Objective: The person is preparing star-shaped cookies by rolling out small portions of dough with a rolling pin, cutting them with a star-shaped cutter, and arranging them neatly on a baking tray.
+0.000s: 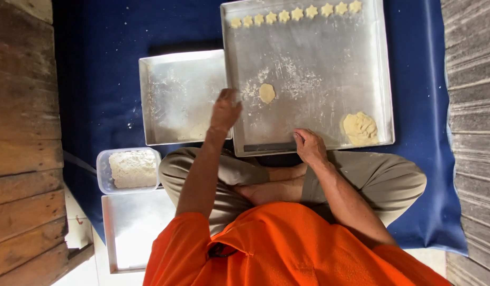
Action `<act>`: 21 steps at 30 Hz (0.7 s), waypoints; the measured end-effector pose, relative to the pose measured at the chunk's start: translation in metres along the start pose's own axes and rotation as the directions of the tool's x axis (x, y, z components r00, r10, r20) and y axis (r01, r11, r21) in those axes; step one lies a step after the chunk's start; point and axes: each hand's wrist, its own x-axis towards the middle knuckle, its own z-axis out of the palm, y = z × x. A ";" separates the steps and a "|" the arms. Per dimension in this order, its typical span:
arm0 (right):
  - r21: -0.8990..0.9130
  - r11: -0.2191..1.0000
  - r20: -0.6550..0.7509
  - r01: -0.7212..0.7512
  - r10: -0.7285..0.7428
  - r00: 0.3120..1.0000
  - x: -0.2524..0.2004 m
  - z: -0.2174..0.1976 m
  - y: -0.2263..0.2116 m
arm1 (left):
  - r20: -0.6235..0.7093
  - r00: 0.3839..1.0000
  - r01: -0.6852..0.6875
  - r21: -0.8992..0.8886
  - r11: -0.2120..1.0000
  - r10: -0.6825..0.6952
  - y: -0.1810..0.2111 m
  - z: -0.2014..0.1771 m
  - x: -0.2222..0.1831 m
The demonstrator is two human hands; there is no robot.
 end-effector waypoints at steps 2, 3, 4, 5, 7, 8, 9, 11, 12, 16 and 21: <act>0.029 0.999 0.000 -0.017 0.017 1.000 0.000 -0.001 -0.001 | 0.031 0.999 -0.028 0.002 1.000 0.027 0.007 0.035 0.009; 0.051 0.998 0.007 -0.023 0.023 1.000 0.001 -0.002 -0.001 | 0.051 0.998 -0.047 0.000 0.999 0.047 0.011 0.054 0.014; 0.054 0.998 0.002 -0.034 0.034 0.999 0.001 -0.003 0.000 | 0.062 0.997 -0.053 -0.001 0.999 0.053 0.014 0.063 0.017; 0.067 0.996 0.011 -0.058 0.057 0.998 0.001 -0.004 0.002 | 0.100 0.994 -0.053 0.017 0.998 0.051 0.017 0.073 0.020; 0.083 0.993 0.023 -0.089 0.088 0.996 0.002 -0.006 0.001 | 0.147 0.988 -0.053 0.036 0.998 0.047 0.016 0.092 0.026; 0.095 0.991 0.028 -0.092 0.090 0.996 0.003 -0.007 0.000 | 0.156 0.985 -0.087 0.119 0.989 0.068 0.013 0.101 0.029; 0.107 0.990 0.033 -0.092 0.089 0.995 0.004 -0.008 -0.002 | 0.165 0.982 -0.121 0.202 0.972 0.088 0.009 0.110 0.032; 0.116 0.987 0.046 -0.110 0.105 0.993 0.006 -0.009 -0.005 | 0.168 0.980 -0.139 0.185 0.973 0.108 0.005 0.113 0.035; 0.120 0.985 0.055 -0.122 0.116 0.992 0.007 -0.009 -0.007 | 0.164 0.978 -0.158 0.166 0.973 0.131 0.002 0.115 0.036; 0.135 0.984 0.060 -0.117 0.110 0.992 0.008 -0.004 -0.006 | 0.155 0.980 -0.154 0.176 0.972 0.128 0.002 0.117 0.036; 0.128 0.982 0.098 -0.140 0.128 0.987 0.010 -0.007 -0.009 | 0.171 0.974 -0.176 0.139 0.975 0.151 -0.001 0.114 0.033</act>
